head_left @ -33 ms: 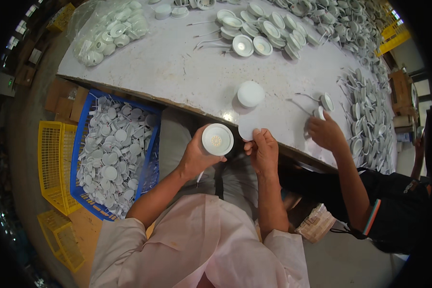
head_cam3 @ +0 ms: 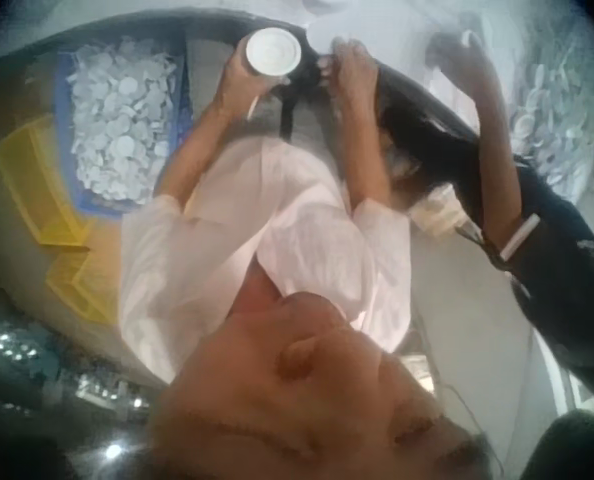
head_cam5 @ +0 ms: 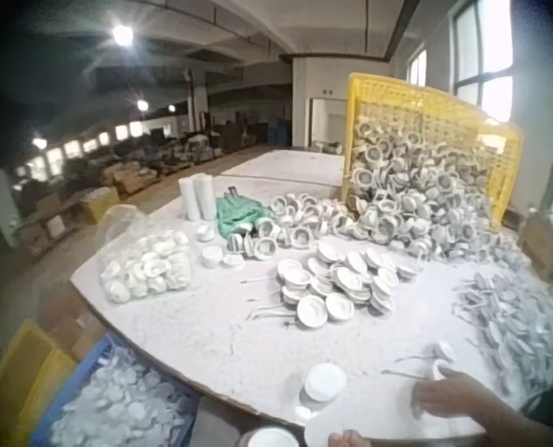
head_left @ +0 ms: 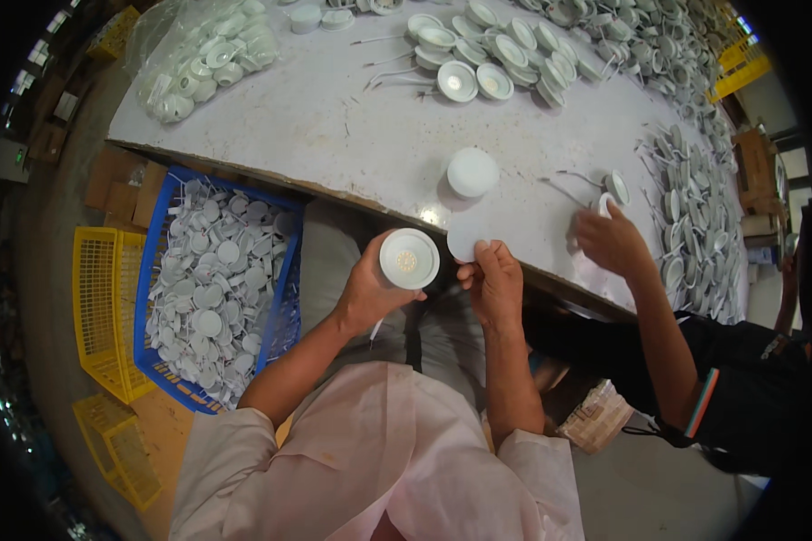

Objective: Assembling LED light components by placing circular lenses into plastic housings.

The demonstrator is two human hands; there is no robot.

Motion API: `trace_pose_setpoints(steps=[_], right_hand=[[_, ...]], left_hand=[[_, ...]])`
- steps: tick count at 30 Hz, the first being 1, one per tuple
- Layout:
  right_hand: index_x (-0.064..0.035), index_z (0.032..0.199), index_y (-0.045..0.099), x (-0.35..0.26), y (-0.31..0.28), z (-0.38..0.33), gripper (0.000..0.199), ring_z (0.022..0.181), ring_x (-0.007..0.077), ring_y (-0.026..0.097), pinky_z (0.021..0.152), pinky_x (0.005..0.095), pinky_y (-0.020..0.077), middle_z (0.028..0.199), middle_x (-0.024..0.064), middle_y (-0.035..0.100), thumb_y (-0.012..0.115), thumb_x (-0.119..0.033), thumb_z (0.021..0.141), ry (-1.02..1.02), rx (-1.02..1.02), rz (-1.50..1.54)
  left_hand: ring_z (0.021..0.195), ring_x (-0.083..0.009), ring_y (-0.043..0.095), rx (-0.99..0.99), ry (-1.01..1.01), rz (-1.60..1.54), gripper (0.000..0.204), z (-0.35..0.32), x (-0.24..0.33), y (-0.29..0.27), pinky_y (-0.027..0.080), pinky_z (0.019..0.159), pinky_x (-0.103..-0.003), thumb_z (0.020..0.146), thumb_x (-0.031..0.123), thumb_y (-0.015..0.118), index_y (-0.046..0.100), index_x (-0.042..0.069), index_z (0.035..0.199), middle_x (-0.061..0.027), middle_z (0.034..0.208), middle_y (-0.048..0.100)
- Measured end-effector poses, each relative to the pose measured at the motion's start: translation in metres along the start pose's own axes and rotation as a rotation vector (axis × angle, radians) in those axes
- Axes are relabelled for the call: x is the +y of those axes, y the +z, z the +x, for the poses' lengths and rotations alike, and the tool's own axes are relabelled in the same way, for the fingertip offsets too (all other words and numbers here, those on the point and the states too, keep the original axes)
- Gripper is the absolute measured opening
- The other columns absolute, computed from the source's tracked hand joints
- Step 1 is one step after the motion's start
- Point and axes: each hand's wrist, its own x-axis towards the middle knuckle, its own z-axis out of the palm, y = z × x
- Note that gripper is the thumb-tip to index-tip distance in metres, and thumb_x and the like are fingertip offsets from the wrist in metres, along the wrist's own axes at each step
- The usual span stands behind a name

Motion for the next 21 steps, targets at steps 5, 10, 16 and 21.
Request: trace_pose_setpoints(steps=[5, 10, 16, 21], right_hand=[[-0.0016, 0.094, 0.055, 0.013, -0.003, -0.005, 0.01, 0.055, 0.0096, 0.055, 0.048, 0.021, 0.0411, 0.078, 0.0062, 0.062, 0.058, -0.01, 0.09, 0.023, 0.023, 0.027], [-0.0002, 0.097, 0.057, 0.021, -0.007, -0.01, 0.012, 0.055, 0.0079, 0.052, 0.048, 0.0202, 0.0392, 0.075, 0.0046, 0.061, 0.06, -0.009, 0.088, 0.056, 0.018, 0.053], [-0.0012, 0.092, 0.059, 0.038, -0.005, -0.014, 0.011, 0.052, 0.0056, 0.049, 0.047, 0.0192, 0.0375, 0.071, 0.0023, 0.06, 0.064, -0.008, 0.086, 0.071, -0.003, -0.037], [-0.002, 0.089, 0.058, 0.041, 0.007, -0.014, 0.012, 0.051, 0.0043, 0.049, 0.045, 0.0185, 0.0378, 0.07, 0.0003, 0.059, 0.066, -0.008, 0.084, 0.051, 0.009, -0.188]], left_hand=[[0.102, -0.0218, 0.058, 0.028, 0.003, -0.025, 0.073, -0.001, -0.002, -0.002, 0.058, 0.077, -0.034, 0.069, -0.013, 0.066, 0.031, -0.001, 0.132, -0.013, 0.118, 0.051], [0.105, -0.0194, 0.057, 0.046, 0.004, 0.032, 0.072, -0.002, -0.009, -0.007, 0.055, 0.082, -0.031, 0.069, -0.011, 0.069, 0.034, 0.0, 0.131, -0.0112, 0.118, 0.052], [0.116, -0.0205, 0.051, -0.003, 0.086, 0.271, 0.076, 0.003, -0.018, -0.011, 0.05, 0.092, -0.035, 0.071, -0.012, 0.065, 0.028, 0.001, 0.136, -0.0113, 0.126, 0.048], [0.119, -0.0196, 0.047, -0.066, 0.059, 0.128, 0.084, 0.0, -0.018, -0.009, 0.039, 0.101, -0.032, 0.069, -0.006, 0.07, 0.024, 0.002, 0.139, -0.0116, 0.127, 0.046]])
